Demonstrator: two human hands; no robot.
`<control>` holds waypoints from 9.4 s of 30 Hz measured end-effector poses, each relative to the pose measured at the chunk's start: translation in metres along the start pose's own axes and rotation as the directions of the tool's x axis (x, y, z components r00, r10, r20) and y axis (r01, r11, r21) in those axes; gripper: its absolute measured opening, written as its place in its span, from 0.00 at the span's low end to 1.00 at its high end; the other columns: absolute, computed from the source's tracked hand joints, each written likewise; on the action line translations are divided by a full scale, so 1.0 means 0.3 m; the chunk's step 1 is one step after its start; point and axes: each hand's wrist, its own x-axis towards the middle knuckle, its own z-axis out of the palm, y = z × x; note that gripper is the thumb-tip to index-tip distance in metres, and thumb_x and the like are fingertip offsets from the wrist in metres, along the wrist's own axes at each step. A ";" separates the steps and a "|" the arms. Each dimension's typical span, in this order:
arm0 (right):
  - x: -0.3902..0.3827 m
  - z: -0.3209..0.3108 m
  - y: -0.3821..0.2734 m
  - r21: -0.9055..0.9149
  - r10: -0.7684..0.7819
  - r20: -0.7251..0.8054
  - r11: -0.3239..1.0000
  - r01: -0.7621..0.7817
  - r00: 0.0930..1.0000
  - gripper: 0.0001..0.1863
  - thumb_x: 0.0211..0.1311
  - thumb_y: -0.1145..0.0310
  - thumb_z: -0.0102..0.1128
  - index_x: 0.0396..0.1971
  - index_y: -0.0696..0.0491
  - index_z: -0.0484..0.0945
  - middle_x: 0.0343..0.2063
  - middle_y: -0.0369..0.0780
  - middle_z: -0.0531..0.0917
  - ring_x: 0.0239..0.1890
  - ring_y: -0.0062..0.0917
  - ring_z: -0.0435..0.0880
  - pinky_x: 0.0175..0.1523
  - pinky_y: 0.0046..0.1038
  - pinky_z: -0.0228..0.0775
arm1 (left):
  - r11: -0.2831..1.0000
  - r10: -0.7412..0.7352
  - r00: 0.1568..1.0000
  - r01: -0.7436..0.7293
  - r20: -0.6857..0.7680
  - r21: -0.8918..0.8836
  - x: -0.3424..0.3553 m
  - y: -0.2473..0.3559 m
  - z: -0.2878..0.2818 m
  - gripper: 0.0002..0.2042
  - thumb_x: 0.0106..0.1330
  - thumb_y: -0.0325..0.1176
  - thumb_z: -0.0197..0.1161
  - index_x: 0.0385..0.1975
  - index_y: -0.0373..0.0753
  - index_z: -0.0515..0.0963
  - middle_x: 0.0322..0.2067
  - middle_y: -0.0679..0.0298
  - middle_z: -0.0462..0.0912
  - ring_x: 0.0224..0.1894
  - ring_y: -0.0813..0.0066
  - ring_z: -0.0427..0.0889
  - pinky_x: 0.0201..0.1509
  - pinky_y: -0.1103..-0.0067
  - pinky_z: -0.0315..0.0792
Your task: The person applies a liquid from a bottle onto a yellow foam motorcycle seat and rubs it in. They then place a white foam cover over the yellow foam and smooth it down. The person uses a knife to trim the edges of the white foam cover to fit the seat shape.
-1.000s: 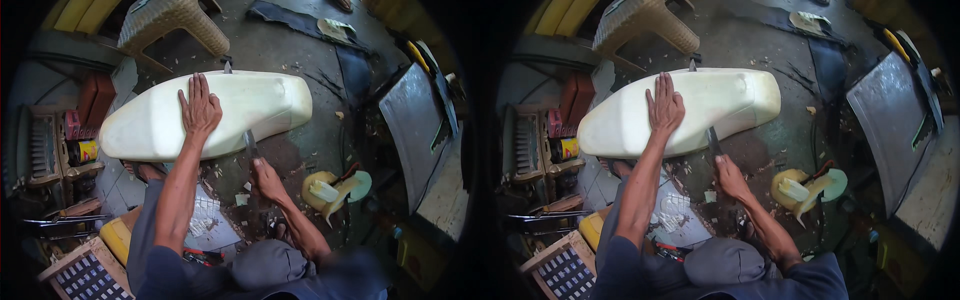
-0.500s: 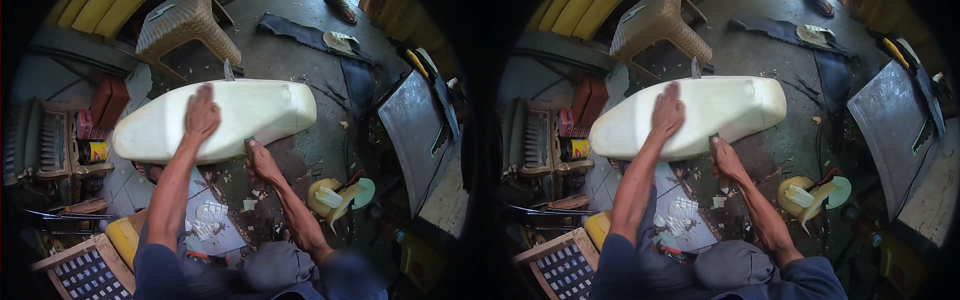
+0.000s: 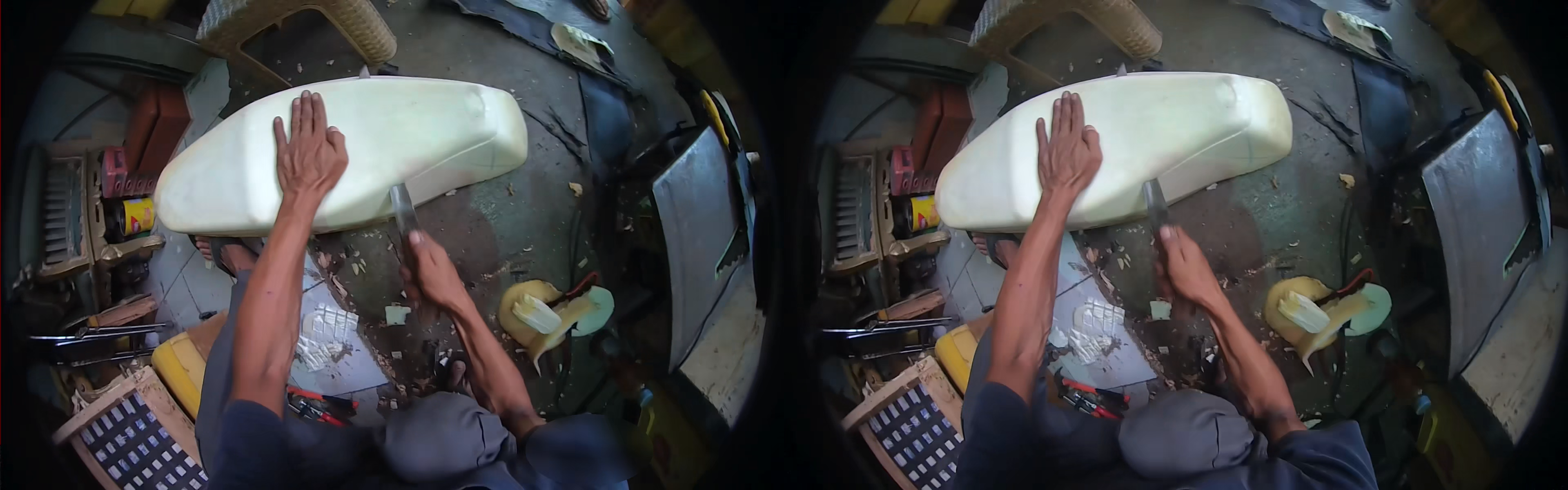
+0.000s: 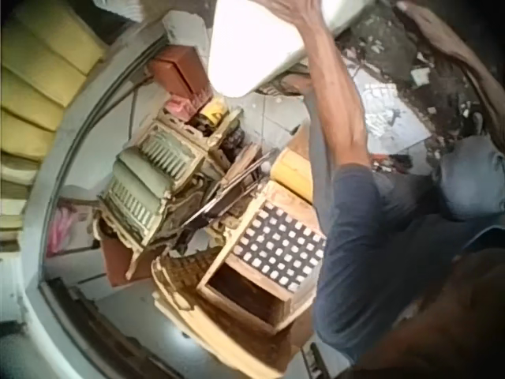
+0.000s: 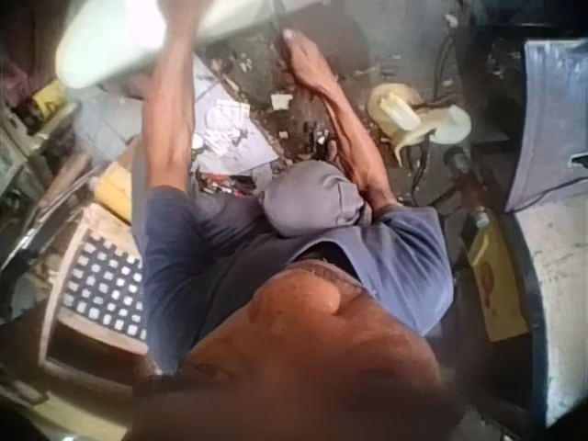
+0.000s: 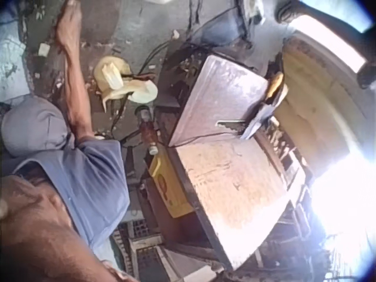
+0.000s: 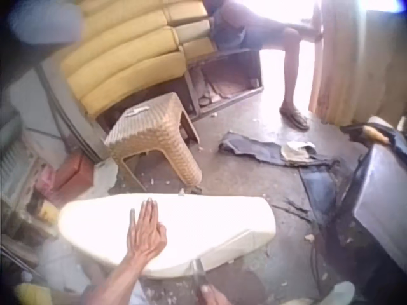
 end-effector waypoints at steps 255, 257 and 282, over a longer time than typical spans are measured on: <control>0.071 0.338 -0.127 0.375 0.311 0.152 0.860 -0.346 0.938 0.26 0.81 0.41 0.36 0.39 0.52 0.64 0.21 0.36 0.67 0.13 0.22 0.65 0.18 0.30 0.64 | 0.133 -0.494 0.863 -0.046 -0.106 -0.990 0.070 -0.219 -0.021 0.33 0.80 0.45 0.36 0.76 0.27 0.49 0.78 0.47 0.51 0.80 0.58 0.49 0.81 0.71 0.43; 0.083 0.345 -0.100 0.393 0.315 0.150 0.851 -0.349 0.937 0.26 0.81 0.41 0.36 0.40 0.53 0.65 0.20 0.36 0.67 0.13 0.22 0.65 0.17 0.30 0.63 | 0.144 -0.497 0.862 -0.034 -0.102 -0.989 0.054 -0.232 -0.025 0.33 0.80 0.45 0.36 0.76 0.27 0.49 0.78 0.46 0.51 0.80 0.58 0.49 0.81 0.71 0.43; 0.054 0.369 -0.123 0.438 0.302 0.204 0.823 -0.362 0.931 0.25 0.81 0.42 0.37 0.40 0.52 0.64 0.21 0.36 0.67 0.14 0.21 0.64 0.18 0.30 0.62 | 0.026 -0.585 0.804 -0.116 -0.110 -0.993 0.065 -0.253 -0.014 0.33 0.80 0.43 0.35 0.77 0.26 0.45 0.78 0.45 0.49 0.81 0.58 0.46 0.82 0.72 0.39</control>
